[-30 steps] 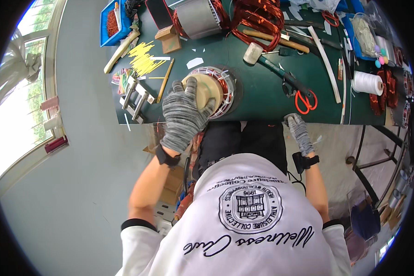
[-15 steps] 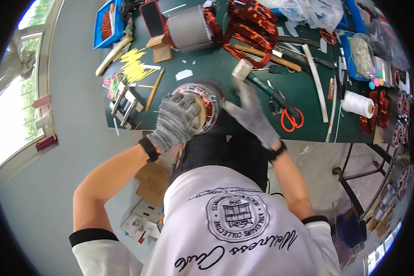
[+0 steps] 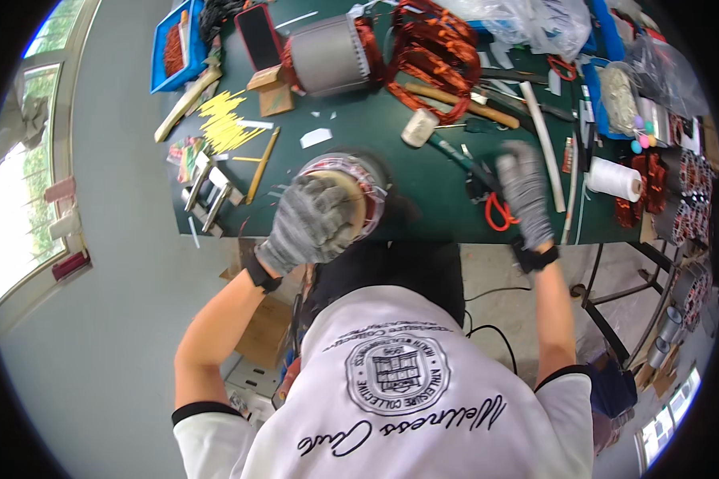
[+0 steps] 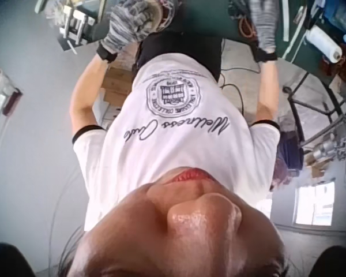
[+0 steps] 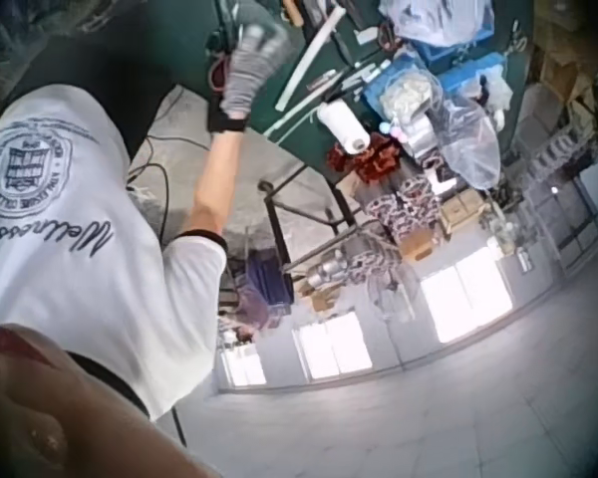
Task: The person ties white cords around the copper coils of a motor stator, trims the excess with shears, and melts the cord ends with a lighter. They then mark the stator with a pen, place a wooden block on it, and use a hammer and a metal tool to press the wires into the stator slots.
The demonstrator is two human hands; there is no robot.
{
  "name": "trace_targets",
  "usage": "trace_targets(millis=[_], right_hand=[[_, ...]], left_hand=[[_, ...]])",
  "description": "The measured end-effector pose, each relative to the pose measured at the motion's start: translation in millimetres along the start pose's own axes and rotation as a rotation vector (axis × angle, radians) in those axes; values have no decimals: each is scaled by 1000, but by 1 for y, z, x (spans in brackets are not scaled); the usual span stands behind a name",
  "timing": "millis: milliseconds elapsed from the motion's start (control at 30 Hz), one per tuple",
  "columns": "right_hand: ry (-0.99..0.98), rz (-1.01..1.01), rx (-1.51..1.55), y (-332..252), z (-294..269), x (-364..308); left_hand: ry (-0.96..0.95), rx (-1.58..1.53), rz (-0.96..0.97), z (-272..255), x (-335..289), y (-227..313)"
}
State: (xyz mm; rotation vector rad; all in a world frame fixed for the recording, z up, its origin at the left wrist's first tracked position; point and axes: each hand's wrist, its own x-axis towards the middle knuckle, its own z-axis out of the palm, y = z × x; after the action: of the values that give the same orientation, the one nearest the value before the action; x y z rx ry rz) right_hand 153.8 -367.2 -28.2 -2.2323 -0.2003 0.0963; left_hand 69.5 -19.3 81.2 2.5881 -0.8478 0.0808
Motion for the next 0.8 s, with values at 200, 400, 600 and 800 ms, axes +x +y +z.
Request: trace_targets(millis=[200, 400, 600, 800], right_hand=[[48, 369, -749, 136, -34, 3], [137, -212, -975, 210, -54, -13], [-109, 398, 78, 6, -31, -25], [-626, -120, 66, -73, 37, -2]], left_hand=[[-83, -62, -31, 6, 5, -2], [-405, -3, -163, 17, 52, 29], [-57, -58, -42, 15, 20, 17], [-74, 35, -51, 19, -4, 12]])
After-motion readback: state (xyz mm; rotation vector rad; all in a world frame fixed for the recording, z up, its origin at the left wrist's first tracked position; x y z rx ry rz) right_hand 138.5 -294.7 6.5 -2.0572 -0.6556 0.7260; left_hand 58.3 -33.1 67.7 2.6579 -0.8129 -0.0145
